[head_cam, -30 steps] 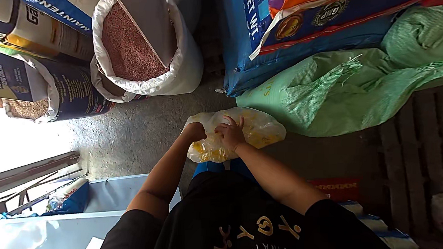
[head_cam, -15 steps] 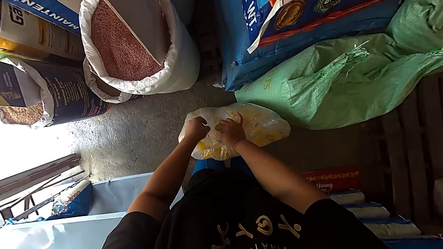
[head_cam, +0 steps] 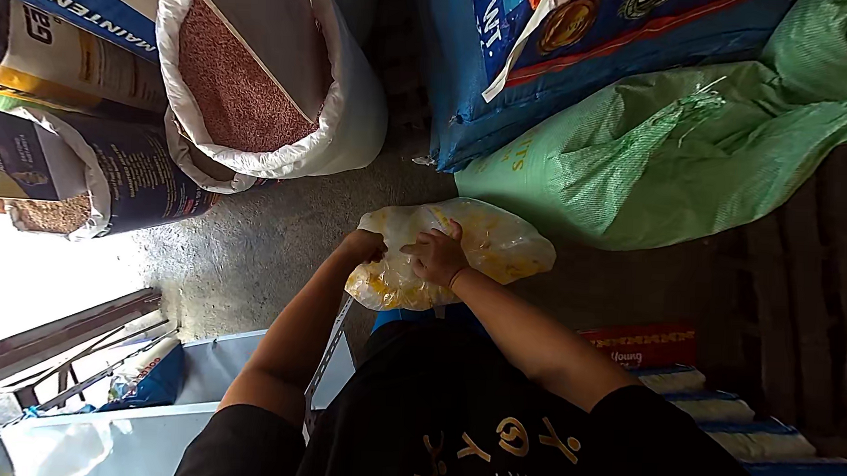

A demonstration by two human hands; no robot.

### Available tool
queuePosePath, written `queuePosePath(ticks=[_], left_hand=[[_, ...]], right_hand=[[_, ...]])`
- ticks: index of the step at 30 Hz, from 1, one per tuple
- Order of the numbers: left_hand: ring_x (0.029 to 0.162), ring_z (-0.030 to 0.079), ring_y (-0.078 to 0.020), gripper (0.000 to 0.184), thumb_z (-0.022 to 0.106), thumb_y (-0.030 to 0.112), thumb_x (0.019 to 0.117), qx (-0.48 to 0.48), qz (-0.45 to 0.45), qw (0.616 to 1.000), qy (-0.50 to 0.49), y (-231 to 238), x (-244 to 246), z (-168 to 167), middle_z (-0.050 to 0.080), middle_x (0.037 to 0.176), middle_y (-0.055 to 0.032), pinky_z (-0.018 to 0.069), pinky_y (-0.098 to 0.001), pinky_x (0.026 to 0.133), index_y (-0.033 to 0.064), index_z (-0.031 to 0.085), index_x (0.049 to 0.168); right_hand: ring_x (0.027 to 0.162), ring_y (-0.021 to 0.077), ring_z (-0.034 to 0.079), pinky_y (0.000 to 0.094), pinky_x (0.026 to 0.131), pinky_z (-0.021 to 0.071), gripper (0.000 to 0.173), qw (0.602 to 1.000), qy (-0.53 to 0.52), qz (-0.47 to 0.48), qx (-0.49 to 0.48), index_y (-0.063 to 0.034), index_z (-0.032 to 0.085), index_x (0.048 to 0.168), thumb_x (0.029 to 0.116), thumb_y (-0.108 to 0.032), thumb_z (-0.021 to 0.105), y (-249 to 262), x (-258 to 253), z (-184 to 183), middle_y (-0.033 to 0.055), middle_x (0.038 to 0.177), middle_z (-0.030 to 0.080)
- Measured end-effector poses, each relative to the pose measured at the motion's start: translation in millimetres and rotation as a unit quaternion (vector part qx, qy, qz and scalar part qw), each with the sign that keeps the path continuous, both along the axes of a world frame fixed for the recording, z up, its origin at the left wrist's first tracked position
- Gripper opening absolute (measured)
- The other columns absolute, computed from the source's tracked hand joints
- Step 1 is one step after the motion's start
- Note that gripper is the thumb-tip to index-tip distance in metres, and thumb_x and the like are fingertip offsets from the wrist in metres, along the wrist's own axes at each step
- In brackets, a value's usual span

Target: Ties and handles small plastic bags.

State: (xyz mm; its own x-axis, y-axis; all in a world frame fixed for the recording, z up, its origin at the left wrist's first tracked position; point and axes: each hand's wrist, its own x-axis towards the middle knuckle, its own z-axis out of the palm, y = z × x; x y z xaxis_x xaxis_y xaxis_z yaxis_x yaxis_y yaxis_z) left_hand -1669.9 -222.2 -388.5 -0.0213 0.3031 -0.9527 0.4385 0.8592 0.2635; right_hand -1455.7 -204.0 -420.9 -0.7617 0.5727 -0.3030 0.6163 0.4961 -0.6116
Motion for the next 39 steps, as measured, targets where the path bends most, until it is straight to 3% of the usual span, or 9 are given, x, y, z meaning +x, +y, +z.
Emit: queuePosePath(ticks=[3,6,11,20,27,30,33,36,39], left_hand=[[0.101,0.069,-0.0383,0.059,0.061,0.053,0.0997,0.060,-0.218,0.971,0.074,1,10,-17,0.071,0.101,-0.0237,0.0524,-0.0625,0.090,-0.0050,0.072,0.096],[0.105,0.068,-0.0419,0.048,0.066,0.044,0.0990,0.060,-0.315,0.946,0.052,2,16,-27,0.071,0.105,-0.0250,0.0502,-0.0656,0.093,-0.0033,0.073,0.100],[0.103,0.067,-0.0403,0.035,0.064,0.029,0.1014,0.101,-0.243,0.965,0.022,-3,3,-20,0.070,0.103,-0.0253,0.0496,-0.0630,0.094,-0.0044,0.072,0.105],[0.092,0.070,-0.0356,0.035,0.063,0.032,0.1017,0.088,-0.099,0.987,0.095,-19,-12,-8,0.072,0.098,-0.0210,0.0535,-0.0590,0.089,-0.0012,0.073,0.103],[0.073,0.060,-0.0137,0.037,0.050,0.031,0.1099,0.031,0.023,0.999,0.023,-38,-15,-6,0.066,0.091,-0.0099,0.0530,-0.0331,0.074,-0.0015,0.067,0.114],[0.093,0.068,-0.0296,0.055,0.034,0.039,0.1130,0.040,-0.065,0.995,0.071,-29,-14,-12,0.071,0.101,-0.0184,0.0534,-0.0516,0.089,-0.0020,0.071,0.109],[0.115,0.065,-0.0444,0.081,0.022,0.062,0.1080,0.055,-0.119,0.983,0.132,-12,-3,-9,0.069,0.115,-0.0269,0.0467,-0.0683,0.097,-0.0019,0.072,0.109],[0.117,0.064,-0.0451,0.079,0.044,0.070,0.0998,0.018,-0.218,0.967,0.134,3,-2,-18,0.068,0.117,-0.0283,0.0485,-0.0692,0.095,-0.0042,0.072,0.106],[0.117,0.064,-0.0435,0.064,0.057,0.056,0.1003,-0.019,-0.353,0.933,0.065,7,0,-37,0.068,0.117,-0.0284,0.0479,-0.0676,0.097,-0.0061,0.071,0.106]], right_hand=[[0.097,0.0275,0.064,0.0756,0.111,0.0182,0.021,0.999,0.026,0.017,-0.008,-0.0270,0.083,0.105,0.0884,-0.024,0.070,-3,-3,-4,0.0011,0.091,0.070],[0.097,0.0283,0.064,0.0731,0.113,0.0206,0.012,0.999,0.034,0.019,-0.014,-0.0180,0.081,0.094,0.0931,-0.022,0.071,-9,3,-6,0.0032,0.090,0.069],[0.089,0.0289,0.067,0.0687,0.109,0.0314,0.012,0.997,0.059,-0.033,0.029,-0.0125,0.081,0.090,0.0928,-0.019,0.071,-18,15,-16,0.0062,0.082,0.070],[0.086,0.0330,0.068,0.0645,0.096,0.0412,0.011,0.991,0.093,-0.084,0.040,-0.0085,0.080,0.090,0.0922,-0.011,0.069,-20,21,-12,0.0121,0.082,0.070],[0.106,0.0323,0.065,0.0627,0.105,0.0366,0.017,0.998,-0.020,-0.025,-0.052,-0.0132,0.078,0.110,0.0983,-0.018,0.067,-8,10,6,0.0124,0.106,0.072],[0.134,0.0328,0.053,0.0648,0.109,0.0343,0.047,0.994,-0.070,0.065,-0.057,-0.0187,0.067,0.133,0.0902,-0.002,0.065,-5,-8,12,0.0084,0.139,0.063],[0.127,0.0331,0.059,0.0591,0.108,0.0399,0.044,0.983,-0.105,0.132,-0.070,-0.0138,0.066,0.134,0.0939,0.003,0.059,-7,-28,11,0.0107,0.128,0.069],[0.120,0.0332,0.062,0.0537,0.105,0.0431,0.032,0.974,-0.157,0.137,-0.090,-0.0071,0.065,0.130,0.1006,-0.002,0.053,-11,-43,16,0.0147,0.123,0.069],[0.119,0.0321,0.061,0.0519,0.102,0.0441,0.032,0.971,-0.175,0.135,-0.090,-0.0087,0.066,0.129,0.0999,-0.002,0.055,-15,-44,15,0.0135,0.124,0.067]])
